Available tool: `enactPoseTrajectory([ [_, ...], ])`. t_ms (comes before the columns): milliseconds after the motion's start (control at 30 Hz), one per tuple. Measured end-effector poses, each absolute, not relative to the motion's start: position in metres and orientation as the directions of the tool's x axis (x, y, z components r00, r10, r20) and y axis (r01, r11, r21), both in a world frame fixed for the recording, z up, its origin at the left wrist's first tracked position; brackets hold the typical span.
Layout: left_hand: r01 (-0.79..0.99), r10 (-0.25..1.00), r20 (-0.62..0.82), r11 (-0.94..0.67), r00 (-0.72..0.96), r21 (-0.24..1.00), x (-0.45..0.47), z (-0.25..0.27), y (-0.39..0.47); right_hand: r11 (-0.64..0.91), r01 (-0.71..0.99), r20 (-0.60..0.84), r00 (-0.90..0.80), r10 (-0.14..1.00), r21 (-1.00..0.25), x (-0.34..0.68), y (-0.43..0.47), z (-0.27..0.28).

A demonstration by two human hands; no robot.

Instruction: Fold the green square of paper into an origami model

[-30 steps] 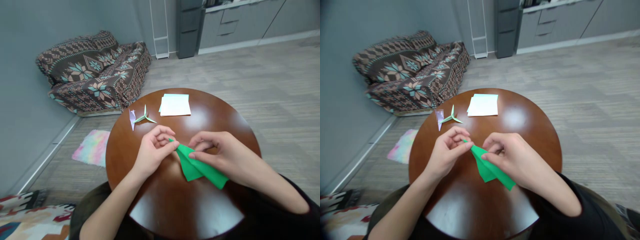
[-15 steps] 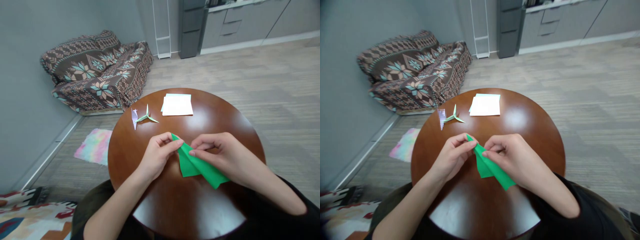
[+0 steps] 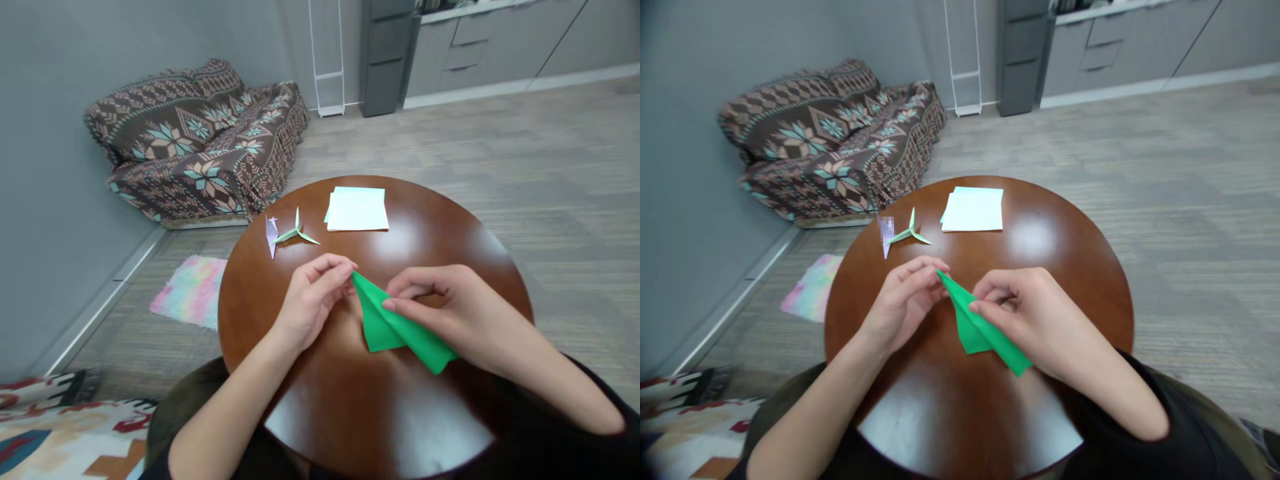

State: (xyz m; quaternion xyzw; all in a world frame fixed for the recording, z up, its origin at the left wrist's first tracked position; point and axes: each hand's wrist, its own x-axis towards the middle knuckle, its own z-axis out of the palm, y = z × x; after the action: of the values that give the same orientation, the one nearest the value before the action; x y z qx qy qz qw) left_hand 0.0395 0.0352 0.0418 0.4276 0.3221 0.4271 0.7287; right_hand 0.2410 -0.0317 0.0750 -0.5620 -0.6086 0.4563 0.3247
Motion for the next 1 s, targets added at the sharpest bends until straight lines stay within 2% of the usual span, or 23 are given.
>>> enactPoseTrajectory([
  [133,-0.227,0.872,-0.119,0.252,0.475,0.941,0.041,0.041,0.031,-0.024,0.400,-0.083,-0.131,0.988,-0.916,0.241,-0.033,0.075],
  [700,-0.216,0.890,-0.070,0.185,0.450,0.959,0.041,0.032,0.033,-0.088,0.347,-0.144,-0.139,0.980,-0.934,0.238,-0.029,0.070],
  [900,-0.221,0.882,-0.069,0.191,0.466,0.956,0.041,0.033,0.031,-0.064,0.256,-0.104,-0.144,0.984,-0.965,0.233,-0.025,0.068],
  [1000,-0.245,0.889,-0.080,0.210,0.451,0.947,0.043,0.035,0.029,-0.045,0.264,-0.081,-0.125,0.989,-0.963,0.231,-0.025,0.066],
])
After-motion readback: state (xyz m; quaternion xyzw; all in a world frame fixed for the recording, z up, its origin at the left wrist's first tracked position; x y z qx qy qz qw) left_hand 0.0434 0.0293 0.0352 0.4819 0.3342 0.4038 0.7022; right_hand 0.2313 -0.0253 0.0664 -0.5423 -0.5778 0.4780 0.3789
